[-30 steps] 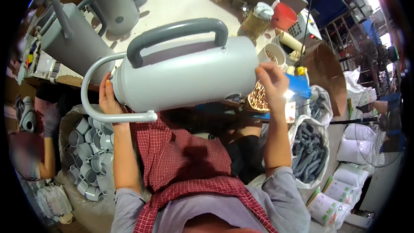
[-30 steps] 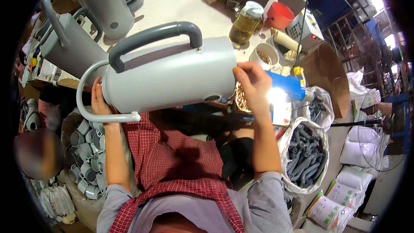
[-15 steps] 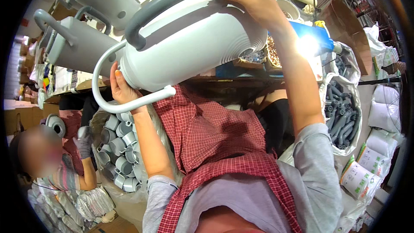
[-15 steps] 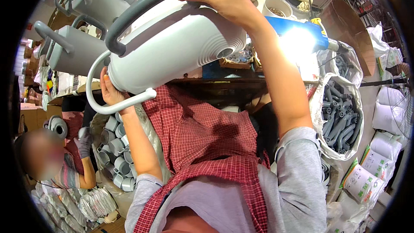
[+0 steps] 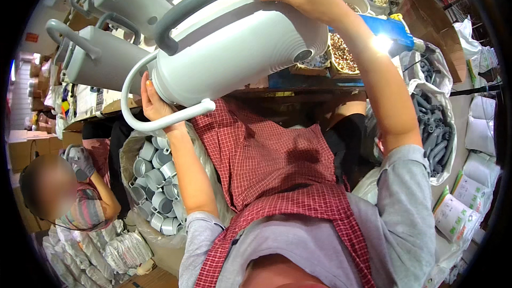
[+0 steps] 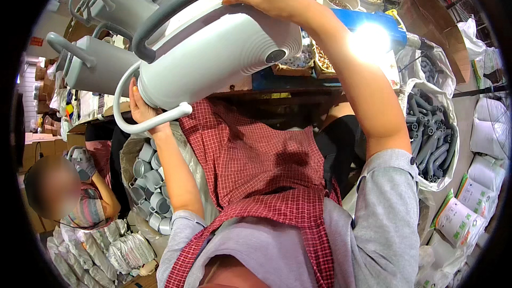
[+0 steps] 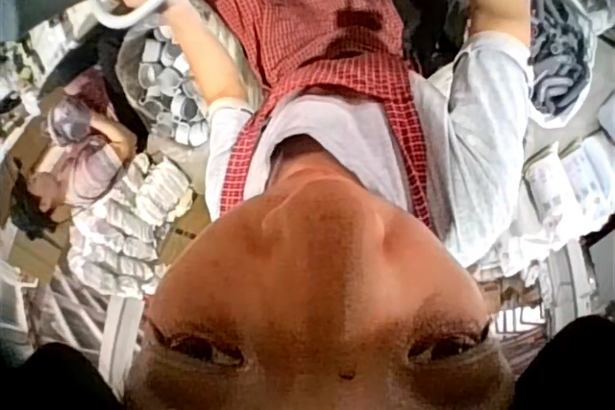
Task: The person assembles gray plastic watering cans by attaching handles and spouts. They pick up the can body, insert a handle, and then attach a spout, repeating this process for multiple units on a workbench.
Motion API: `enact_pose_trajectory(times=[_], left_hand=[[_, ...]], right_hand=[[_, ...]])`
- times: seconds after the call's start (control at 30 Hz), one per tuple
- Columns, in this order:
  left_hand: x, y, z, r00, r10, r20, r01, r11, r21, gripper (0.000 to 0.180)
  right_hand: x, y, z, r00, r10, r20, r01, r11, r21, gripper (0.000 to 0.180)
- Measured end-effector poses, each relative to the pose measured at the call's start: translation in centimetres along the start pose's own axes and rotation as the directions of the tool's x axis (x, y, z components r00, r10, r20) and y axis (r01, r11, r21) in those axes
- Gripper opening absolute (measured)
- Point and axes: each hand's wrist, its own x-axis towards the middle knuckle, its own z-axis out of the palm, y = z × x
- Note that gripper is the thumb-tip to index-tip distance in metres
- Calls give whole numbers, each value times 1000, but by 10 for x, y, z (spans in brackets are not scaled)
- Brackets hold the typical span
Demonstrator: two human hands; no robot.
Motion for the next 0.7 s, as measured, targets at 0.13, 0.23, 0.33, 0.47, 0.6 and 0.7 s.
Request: enact_pose_trajectory(times=[0.13,0.23,0.33,0.47,0.6,0.7], left_hand=[[-4,1,-2,1000,-7,22,7,1000,-22,34],[-4,2,-5,999,12,35,-11,1000,-18,34],[-5,1,-7,999,17,31,-17,1000,-7,33],[-10,2,-2,998,7,55,-7,1000,-4,33],[-7,0,-16,988,152,29,-155,975,159,37],[-7,11,-35,979,177,99,-191,968,161,45]], right_hand=[[-1,1,1,999,-6,-36,4,998,-66,31],[-2,5,4,997,-42,-58,37,995,-88,30],[-2,6,3,999,-39,-36,35,993,-109,28],[-8,6,-1,999,18,-40,-22,994,-108,26],[-7,33,18,988,-115,-104,94,978,-184,29],[-7,20,25,996,40,-80,-56,977,-205,34]])
